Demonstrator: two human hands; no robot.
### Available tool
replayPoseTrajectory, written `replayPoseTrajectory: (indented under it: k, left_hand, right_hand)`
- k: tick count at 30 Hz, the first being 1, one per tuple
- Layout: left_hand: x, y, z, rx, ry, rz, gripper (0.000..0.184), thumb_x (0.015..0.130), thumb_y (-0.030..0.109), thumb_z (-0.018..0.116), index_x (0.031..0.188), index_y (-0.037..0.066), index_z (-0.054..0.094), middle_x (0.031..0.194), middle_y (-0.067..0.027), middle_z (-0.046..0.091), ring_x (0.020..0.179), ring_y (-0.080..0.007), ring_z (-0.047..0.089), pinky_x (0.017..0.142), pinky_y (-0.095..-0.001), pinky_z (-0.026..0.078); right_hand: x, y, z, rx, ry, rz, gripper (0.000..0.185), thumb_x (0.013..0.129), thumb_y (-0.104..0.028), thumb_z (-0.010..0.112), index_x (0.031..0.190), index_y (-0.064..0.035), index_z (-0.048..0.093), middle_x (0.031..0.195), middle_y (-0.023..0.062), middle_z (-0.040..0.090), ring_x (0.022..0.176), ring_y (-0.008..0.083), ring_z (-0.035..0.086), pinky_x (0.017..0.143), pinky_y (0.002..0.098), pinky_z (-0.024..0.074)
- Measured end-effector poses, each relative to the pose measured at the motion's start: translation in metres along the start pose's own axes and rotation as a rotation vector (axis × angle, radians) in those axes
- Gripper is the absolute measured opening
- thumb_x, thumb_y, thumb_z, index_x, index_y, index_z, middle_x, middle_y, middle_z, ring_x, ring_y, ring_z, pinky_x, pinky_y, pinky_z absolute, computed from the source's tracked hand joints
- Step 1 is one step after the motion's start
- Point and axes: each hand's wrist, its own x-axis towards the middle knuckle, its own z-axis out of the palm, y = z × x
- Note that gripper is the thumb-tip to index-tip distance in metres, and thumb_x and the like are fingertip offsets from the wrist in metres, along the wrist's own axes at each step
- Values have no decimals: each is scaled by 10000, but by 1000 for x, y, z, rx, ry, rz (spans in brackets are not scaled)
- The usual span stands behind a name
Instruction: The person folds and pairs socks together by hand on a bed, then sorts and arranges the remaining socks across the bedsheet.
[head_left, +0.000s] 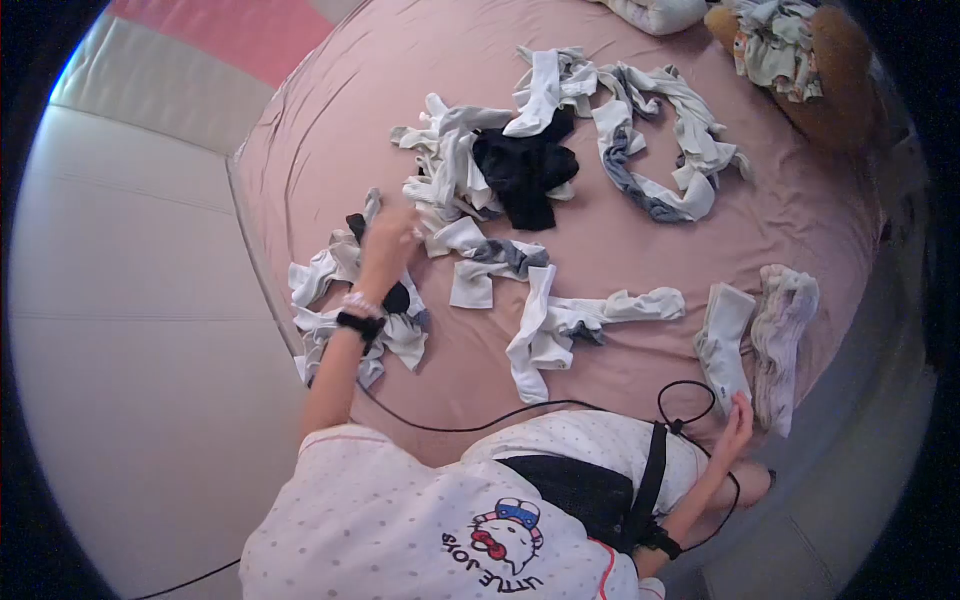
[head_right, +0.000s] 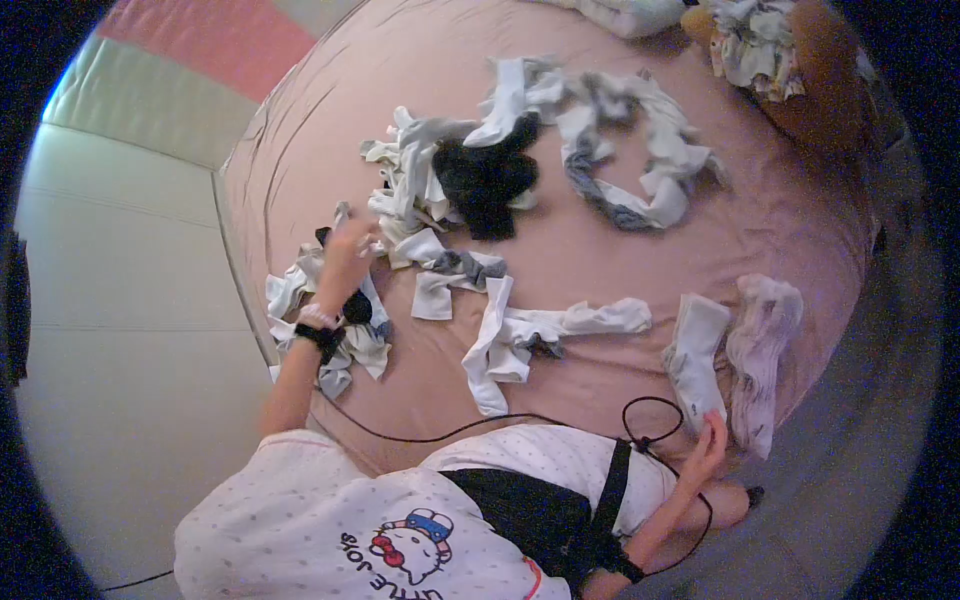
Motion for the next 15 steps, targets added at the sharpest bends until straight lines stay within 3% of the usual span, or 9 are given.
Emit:
replayPoseTrajectory:
  k: [3,5,7,9,10,12,15]
  left_hand:
    - [39,20,50,166,-39,145,346,730,45,555,1074,22,526,1037,-118,564,962,-313,536,811,-408,440]
    - [56,20,64,189,56,-14,333,750,46,541,1082,36,520,1011,-116,560,921,-300,553,747,-420,469]
    - [61,15,62,233,88,-22,320,731,68,569,1051,58,555,976,-108,575,892,-295,567,724,-419,483]
    - [59,-2,45,238,-99,-73,246,697,87,602,941,67,613,920,-103,603,858,-296,580,719,-417,488]
    - [57,-9,37,166,-15,-112,190,665,83,618,852,64,646,869,-114,628,820,-304,586,717,-402,484]
    - [50,-23,14,-16,-2,-340,168,698,78,582,845,35,648,830,-126,634,797,-270,600,705,-369,479]
    - [31,-90,-5,-383,276,-414,179,786,109,550,906,-9,611,842,-101,632,755,-209,597,676,-321,470]
  right_hand:
    - [-4,-9,-1,23,9,13,221,912,-80,445,1038,40,581,1140,143,581,1087,252,524,957,345,387]
    - [-6,-12,-2,30,21,28,222,914,-80,444,1042,40,580,1141,141,581,1085,249,526,955,343,388]
    - [-7,-8,-5,36,23,36,224,916,-81,442,1046,39,579,1142,139,582,1082,245,527,952,341,390]
    - [-5,-1,-2,51,26,39,226,918,-78,440,1053,37,579,1137,136,585,1077,244,531,951,338,389]
    - [-5,1,-1,56,29,42,226,918,-78,440,1053,37,579,1137,136,585,1077,244,531,951,338,389]
    - [-5,1,-2,93,32,91,225,918,-72,437,1055,36,580,1128,133,590,1068,242,535,947,335,392]
    - [-4,-2,0,128,46,91,225,921,-77,436,1053,34,582,1117,130,594,1056,238,541,942,332,396]
